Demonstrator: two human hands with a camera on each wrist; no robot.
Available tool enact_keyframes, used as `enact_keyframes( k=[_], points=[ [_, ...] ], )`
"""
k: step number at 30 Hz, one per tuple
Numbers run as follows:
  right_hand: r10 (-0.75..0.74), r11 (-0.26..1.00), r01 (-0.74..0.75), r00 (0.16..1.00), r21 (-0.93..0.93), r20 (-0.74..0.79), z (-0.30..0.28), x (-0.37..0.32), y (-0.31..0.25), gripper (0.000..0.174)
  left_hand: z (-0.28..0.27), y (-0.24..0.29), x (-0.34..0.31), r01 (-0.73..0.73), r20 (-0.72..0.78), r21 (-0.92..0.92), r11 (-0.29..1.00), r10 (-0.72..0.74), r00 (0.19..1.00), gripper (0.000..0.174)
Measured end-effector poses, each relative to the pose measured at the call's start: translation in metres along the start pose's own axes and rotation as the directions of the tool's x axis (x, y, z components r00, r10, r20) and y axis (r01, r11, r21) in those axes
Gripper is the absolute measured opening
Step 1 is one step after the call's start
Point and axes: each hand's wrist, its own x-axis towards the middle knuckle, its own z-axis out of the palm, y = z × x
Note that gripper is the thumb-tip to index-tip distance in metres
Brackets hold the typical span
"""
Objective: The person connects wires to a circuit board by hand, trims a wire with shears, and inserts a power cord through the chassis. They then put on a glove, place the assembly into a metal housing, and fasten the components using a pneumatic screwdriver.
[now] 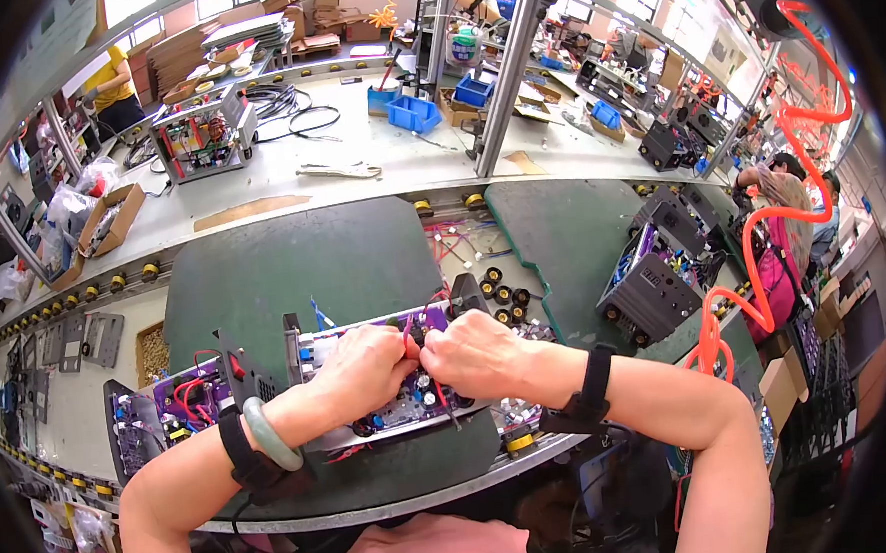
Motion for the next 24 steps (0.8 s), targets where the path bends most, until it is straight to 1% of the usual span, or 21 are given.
enact_keyframes(
  k=[3,5,6,7,8,9,10,11,12,13,15,16,17,19,21,24],
  points=[
    [0.053,0.999,-0.052,0.997,0.015,-0.062,0.001,-0.003,-0.005,0.010,-0.003,0.003,0.002,0.002,-0.018,0.022,1.000,-0.002,1.000,0.013],
    [0.053,0.998,-0.051,0.997,0.036,-0.058,0.000,-0.003,-0.003,0.010,-0.009,0.002,0.006,-0.005,-0.040,0.047,0.999,0.007,0.999,0.014],
    [0.063,0.998,-0.061,0.995,0.031,-0.071,-0.003,-0.006,-0.003,0.010,-0.008,-0.003,0.010,0.008,-0.087,0.031,0.999,-0.005,0.996,0.015],
    [0.100,0.993,-0.091,0.988,0.073,-0.121,-0.006,-0.010,-0.003,0.010,-0.012,-0.002,0.013,0.021,-0.133,0.011,1.000,-0.019,0.991,0.016],
    [0.132,0.987,-0.113,0.977,0.116,-0.167,-0.010,-0.012,-0.003,0.010,-0.016,-0.002,0.014,0.032,-0.139,-0.055,0.998,-0.039,0.990,0.018],
    [0.130,0.987,-0.111,0.976,0.112,-0.173,-0.013,-0.015,-0.004,0.010,-0.015,-0.002,0.016,0.030,-0.144,-0.050,0.998,-0.037,0.989,0.018],
    [0.229,0.959,-0.159,0.924,0.236,-0.306,-0.016,-0.019,-0.007,0.011,-0.013,-0.004,0.017,0.039,-0.133,-0.029,0.999,-0.043,0.990,0.019],
    [0.337,0.912,-0.183,0.844,0.367,-0.417,-0.017,-0.022,-0.011,0.013,-0.009,-0.006,0.017,0.049,-0.119,-0.007,0.999,-0.050,0.992,0.019],
    [0.374,0.899,-0.191,0.804,0.394,-0.463,-0.018,-0.023,-0.012,0.012,-0.005,-0.007,0.017,0.053,-0.112,-0.006,0.999,-0.053,0.992,0.020],
    [0.374,0.898,-0.187,0.801,0.398,-0.468,-0.014,-0.025,-0.012,0.012,-0.004,-0.006,0.016,0.056,-0.110,0.001,0.998,-0.056,0.992,0.020],
    [0.498,0.798,-0.176,0.732,0.577,-0.465,0.000,-0.029,-0.007,0.017,-0.006,-0.004,0.015,0.087,-0.070,-0.073,0.994,-0.092,0.993,0.020],
    [0.502,0.792,-0.116,0.683,0.600,-0.531,0.008,-0.026,-0.005,0.013,-0.006,-0.005,0.015,0.095,-0.071,-0.066,0.993,-0.100,0.992,0.019],
    [0.505,0.790,-0.115,0.679,0.602,-0.533,0.011,-0.027,-0.006,0.013,-0.005,-0.006,0.015,0.095,-0.068,-0.061,0.994,-0.099,0.993,0.019],
    [0.505,0.795,-0.104,0.660,0.597,-0.556,0.014,-0.028,-0.007,0.011,-0.004,-0.009,0.015,0.115,-0.096,-0.175,0.978,-0.133,0.987,0.016],
    [0.522,0.785,-0.117,0.655,0.608,-0.547,0.019,-0.028,-0.006,0.011,-0.006,-0.009,0.014,0.105,-0.067,-0.173,0.979,-0.118,0.991,0.015],
    [0.521,0.782,-0.085,0.635,0.618,-0.571,0.017,-0.027,-0.007,0.011,-0.007,-0.001,0.014,0.094,-0.071,-0.105,0.990,-0.101,0.992,0.014]
  ],
)
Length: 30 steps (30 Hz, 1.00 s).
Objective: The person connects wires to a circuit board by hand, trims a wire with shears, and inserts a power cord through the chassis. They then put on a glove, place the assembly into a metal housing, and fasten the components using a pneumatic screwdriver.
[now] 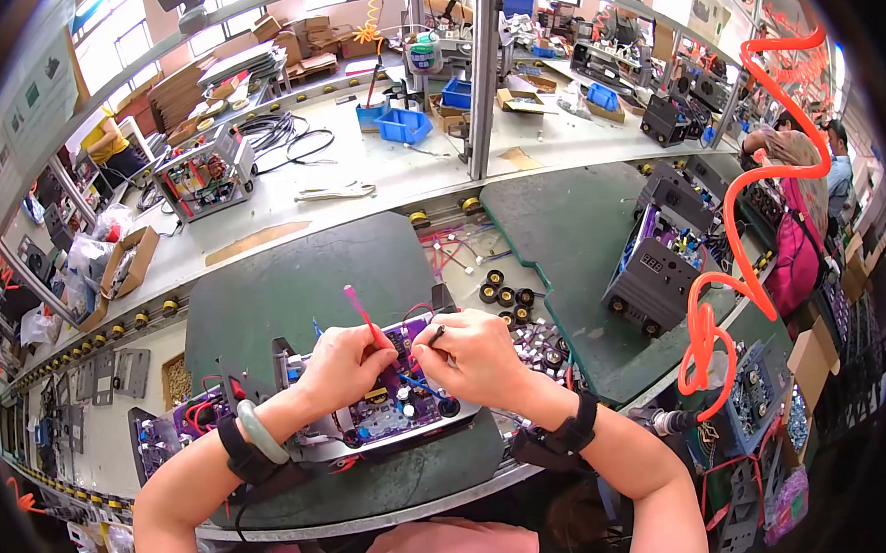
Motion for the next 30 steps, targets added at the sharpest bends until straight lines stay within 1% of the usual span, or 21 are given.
enact_keyframes(
  k=[1,3,4,5,7,8,9,11,13,15,16,17,18,19,21,23,25,26,27,29,30],
  points=[
    [-0.007,1.000,0.007,1.000,0.002,-0.012,0.001,0.000,-0.001,0.010,0.002,0.000,0.000,0.001,0.002,0.001,1.000,-0.001,1.000,0.014],
    [-0.012,1.000,0.012,1.000,0.007,-0.026,0.001,0.000,0.001,0.009,0.007,-0.001,-0.002,-0.278,-0.034,0.159,0.947,0.287,0.957,0.014],
    [-0.011,1.000,0.011,0.999,0.013,-0.030,0.001,0.000,0.001,0.009,0.007,0.006,-0.002,-0.258,0.004,0.216,0.942,0.263,0.965,0.015],
    [-0.009,1.000,0.010,0.999,0.018,-0.033,0.002,-0.001,0.001,0.008,0.004,0.010,0.000,-0.256,0.010,0.216,0.942,0.260,0.966,0.015],
    [-0.011,1.000,0.012,0.999,0.027,-0.030,0.001,-0.001,0.000,0.006,-0.007,0.017,0.013,-0.162,0.198,0.313,0.936,0.103,0.975,0.015],
    [-0.014,0.999,0.015,1.000,0.034,-0.027,0.000,-0.002,0.000,0.005,-0.012,0.017,0.016,-0.154,0.240,0.312,0.938,0.079,0.968,0.016],
    [-0.015,0.999,0.016,1.000,0.034,-0.026,-0.001,-0.002,0.001,0.005,-0.013,0.015,0.017,-0.152,0.239,0.311,0.938,0.078,0.968,0.016],
    [0.085,0.989,-0.081,0.996,0.121,-0.026,0.000,-0.004,0.000,0.003,-0.011,0.010,0.014,-0.104,0.250,0.182,0.978,0.056,0.967,0.016],
    [0.077,0.987,-0.072,0.997,0.146,-0.026,0.000,-0.002,0.001,0.003,-0.005,0.007,0.005,-0.241,0.197,0.155,0.958,0.209,0.958,0.014],
    [0.146,0.972,-0.142,0.989,0.189,-0.003,0.000,0.000,0.000,0.008,0.001,0.008,0.004,-0.295,0.185,0.273,0.916,0.251,0.950,0.013],
    [0.131,0.975,-0.132,0.991,0.178,0.016,-0.001,0.000,0.000,0.009,0.002,0.008,0.002,-0.283,0.175,0.273,0.920,0.241,0.955,0.013],
    [0.122,0.976,-0.124,0.992,0.181,0.023,-0.001,0.001,0.001,0.009,0.002,0.006,0.003,-0.323,0.198,0.291,0.901,0.274,0.941,0.013],
    [0.074,0.984,-0.074,0.997,0.165,0.010,0.000,-0.001,0.004,0.008,0.002,0.005,0.003,-0.366,0.226,0.307,0.878,0.307,0.925,0.015],
    [0.025,0.989,-0.024,1.000,0.146,-0.003,-0.001,-0.002,0.005,0.008,0.002,0.003,0.005,-0.363,0.221,0.311,0.879,0.304,0.927,0.015],
    [0.059,0.982,-0.066,0.997,0.179,0.046,-0.005,-0.001,0.003,0.007,0.005,0.000,0.005,-0.378,0.235,0.312,0.871,0.315,0.920,0.019],
    [0.094,0.955,-0.114,0.992,0.275,0.083,-0.008,0.002,0.000,0.008,0.005,0.003,0.007,-0.370,0.206,0.329,0.869,0.316,0.926,0.014],
    [0.100,0.952,-0.124,0.990,0.280,0.101,-0.010,0.003,-0.002,0.007,-0.003,0.008,0.016,-0.333,0.322,0.332,0.883,0.225,0.920,0.009],
    [0.118,0.946,-0.149,0.986,0.289,0.122,-0.009,0.004,-0.003,0.007,-0.007,0.012,0.019,-0.282,0.303,0.345,0.895,0.178,0.936,0.010],
    [0.107,0.948,-0.140,0.986,0.287,0.129,-0.007,0.002,-0.001,0.007,-0.011,0.015,0.020,-0.276,0.290,0.346,0.897,0.177,0.940,0.010],
    [0.024,0.992,-0.025,1.000,0.121,0.007,-0.001,-0.003,0.003,0.007,-0.021,0.025,0.022,-0.188,0.306,0.380,0.906,0.069,0.949,0.014],
    [0.065,0.992,-0.065,0.998,0.104,0.005,0.000,-0.005,0.001,0.006,-0.022,0.025,0.025,-0.206,0.311,0.402,0.892,0.079,0.947,0.017]
  ],
)
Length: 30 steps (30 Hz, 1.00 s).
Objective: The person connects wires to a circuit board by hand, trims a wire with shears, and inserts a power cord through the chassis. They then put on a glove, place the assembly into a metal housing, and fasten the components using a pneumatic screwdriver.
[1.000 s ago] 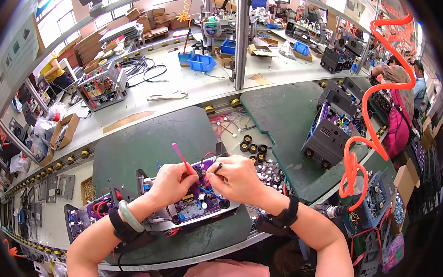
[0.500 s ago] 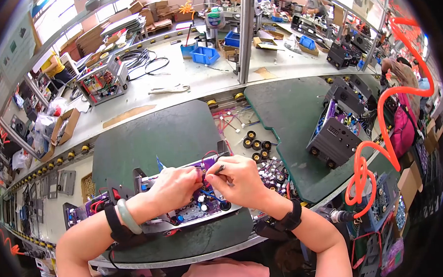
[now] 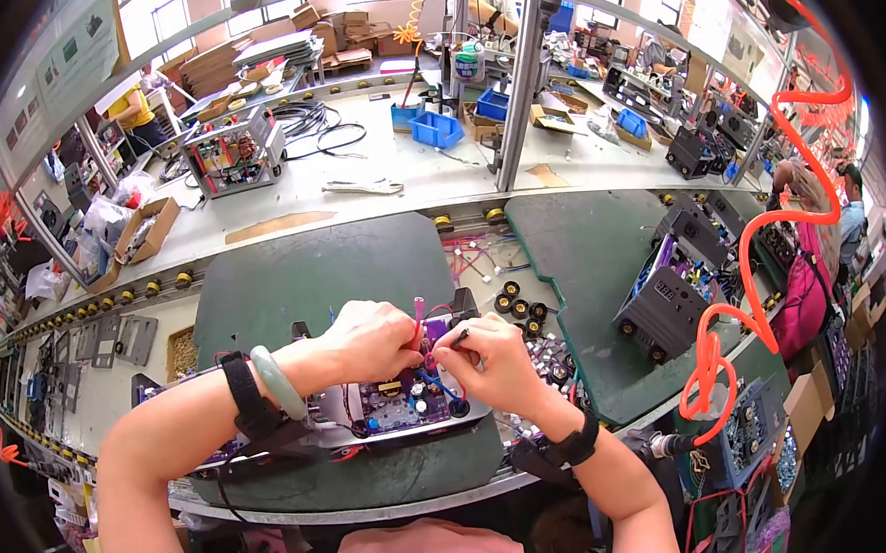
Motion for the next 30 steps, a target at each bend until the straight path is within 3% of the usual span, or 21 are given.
enact_keyframes(
  k=[4,6,7,10,13,15,18,19,21,24,27,28,30],
  points=[
    [-0.019,1.000,0.020,1.000,0.012,-0.016,0.000,0.001,-0.003,0.006,0.010,-0.007,0.001,0.013,0.052,-0.029,0.999,-0.012,0.999,0.015],
    [-0.020,1.000,0.021,1.000,0.018,-0.020,0.001,0.000,-0.003,0.006,0.025,-0.016,-0.003,-0.173,-0.109,-0.157,0.972,0.157,0.982,0.014],
    [-0.023,0.999,0.024,0.999,0.023,-0.033,0.001,0.001,-0.003,0.006,0.026,-0.014,-0.002,-0.169,-0.111,-0.160,0.973,0.152,0.982,0.014],
    [-0.007,0.999,0.008,1.000,0.035,-0.026,0.002,0.002,0.001,0.006,0.028,-0.009,-0.003,-0.219,-0.072,-0.017,0.976,0.217,0.974,0.014],
    [0.017,1.000,-0.016,1.000,0.012,-0.018,-0.001,0.001,-0.001,0.007,0.032,-0.007,-0.005,-0.224,-0.138,-0.031,0.974,0.218,0.966,0.013],
    [0.013,0.998,-0.012,1.000,0.068,-0.009,0.000,0.002,-0.002,0.009,0.029,-0.008,-0.004,-0.226,-0.113,-0.073,0.971,0.217,0.970,0.015],
    [-0.001,0.998,0.003,1.000,0.068,-0.025,0.003,-0.001,0.001,0.009,0.034,-0.007,-0.004,-0.246,-0.119,0.058,0.967,0.252,0.960,0.016],
    [-0.024,0.997,0.027,0.999,0.067,-0.046,0.003,0.000,0.003,0.009,0.029,-0.007,0.000,-0.221,-0.044,0.054,0.974,0.223,0.974,0.014],
    [0.018,0.998,-0.016,1.000,0.057,-0.023,0.002,-0.002,0.000,0.009,0.027,-0.007,0.006,-0.192,-0.050,-0.001,0.981,0.191,0.980,0.014],
    [0.046,0.997,-0.045,0.999,0.064,-0.011,-0.001,-0.003,-0.005,0.007,0.037,-0.007,-0.002,-0.175,-0.146,-0.056,0.983,0.166,0.975,0.013],
    [-0.030,0.998,0.032,0.998,0.048,-0.053,0.002,-0.005,-0.002,0.006,0.040,-0.014,-0.006,-0.228,-0.216,-0.089,0.970,0.205,0.955,0.009],
    [0.021,0.997,-0.018,0.999,0.069,-0.035,0.001,-0.005,-0.003,0.007,0.042,-0.011,-0.006,-0.225,-0.215,-0.099,0.969,0.200,0.956,0.009],
    [0.064,0.994,-0.063,0.998,0.095,-0.016,0.001,-0.005,-0.005,0.008,0.039,-0.010,0.000,-0.198,-0.131,0.059,0.978,0.204,0.970,0.012]
  ],
)
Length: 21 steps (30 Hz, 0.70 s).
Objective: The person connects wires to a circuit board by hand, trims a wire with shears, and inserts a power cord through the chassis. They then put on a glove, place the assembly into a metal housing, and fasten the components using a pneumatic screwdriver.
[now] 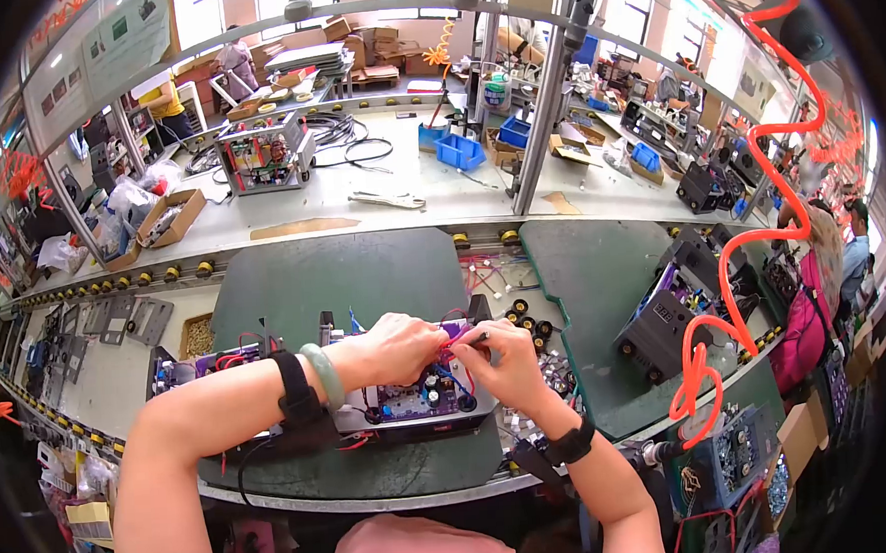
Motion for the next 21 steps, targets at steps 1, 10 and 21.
enact_keyframes(
  k=[1,10,21],
  points=[
    [-0.010,1.000,0.010,1.000,-0.002,-0.004,-0.002,0.001,-0.001,0.008,-0.007,0.001,0.003,-0.009,-0.001,0.004,1.000,0.009,1.000,0.012],
    [0.133,0.982,-0.129,0.991,0.138,-0.021,-0.018,0.001,-0.002,0.013,-0.021,0.013,0.018,0.193,0.129,-0.698,0.689,-0.144,0.981,0.017],
    [0.190,0.980,-0.191,0.982,0.054,0.025,-0.035,0.008,0.008,0.015,-0.003,0.021,0.028,0.169,0.081,-0.918,0.360,-0.245,0.966,0.025]
  ],
)
